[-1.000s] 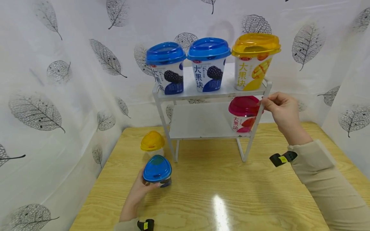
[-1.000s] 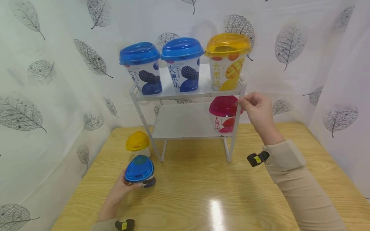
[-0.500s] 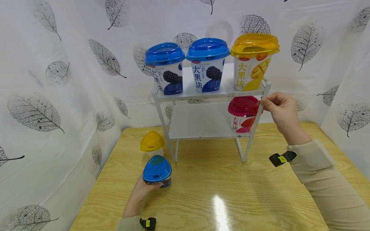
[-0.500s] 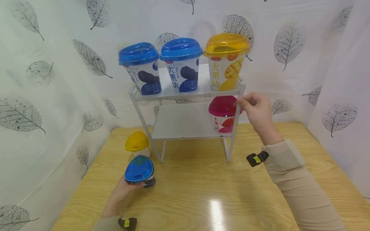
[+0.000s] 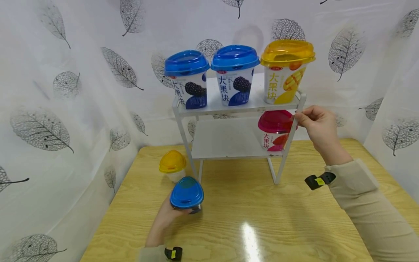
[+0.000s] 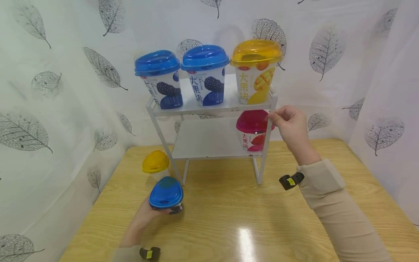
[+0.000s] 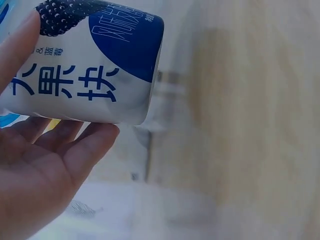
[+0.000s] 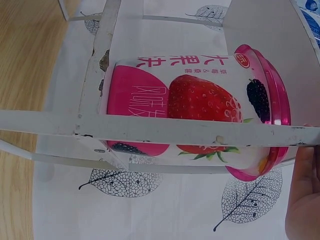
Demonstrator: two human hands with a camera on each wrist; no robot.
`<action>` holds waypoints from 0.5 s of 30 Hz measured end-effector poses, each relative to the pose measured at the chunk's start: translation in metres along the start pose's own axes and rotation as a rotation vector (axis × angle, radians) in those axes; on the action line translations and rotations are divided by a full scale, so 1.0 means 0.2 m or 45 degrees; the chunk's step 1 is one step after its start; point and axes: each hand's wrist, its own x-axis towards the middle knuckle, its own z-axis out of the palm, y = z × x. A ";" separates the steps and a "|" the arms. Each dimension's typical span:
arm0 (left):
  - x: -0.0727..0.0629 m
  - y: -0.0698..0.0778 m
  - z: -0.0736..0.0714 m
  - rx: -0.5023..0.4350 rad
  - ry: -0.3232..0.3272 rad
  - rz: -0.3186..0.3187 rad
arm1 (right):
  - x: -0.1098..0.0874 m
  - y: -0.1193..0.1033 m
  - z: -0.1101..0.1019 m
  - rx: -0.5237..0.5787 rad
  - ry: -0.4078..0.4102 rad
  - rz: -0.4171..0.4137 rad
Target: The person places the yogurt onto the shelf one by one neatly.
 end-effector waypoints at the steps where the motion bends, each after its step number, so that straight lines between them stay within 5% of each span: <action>1: 0.00 0.01 0.01 0.010 -0.006 0.017 | 0.00 0.00 0.00 -0.015 0.004 0.000; 11: 0.07 0.22 0.13 0.041 -0.078 0.139 | 0.00 0.00 0.00 0.000 -0.010 -0.001; 15: 0.09 0.35 0.19 0.050 -0.100 0.159 | 0.00 0.00 0.00 0.005 -0.018 0.008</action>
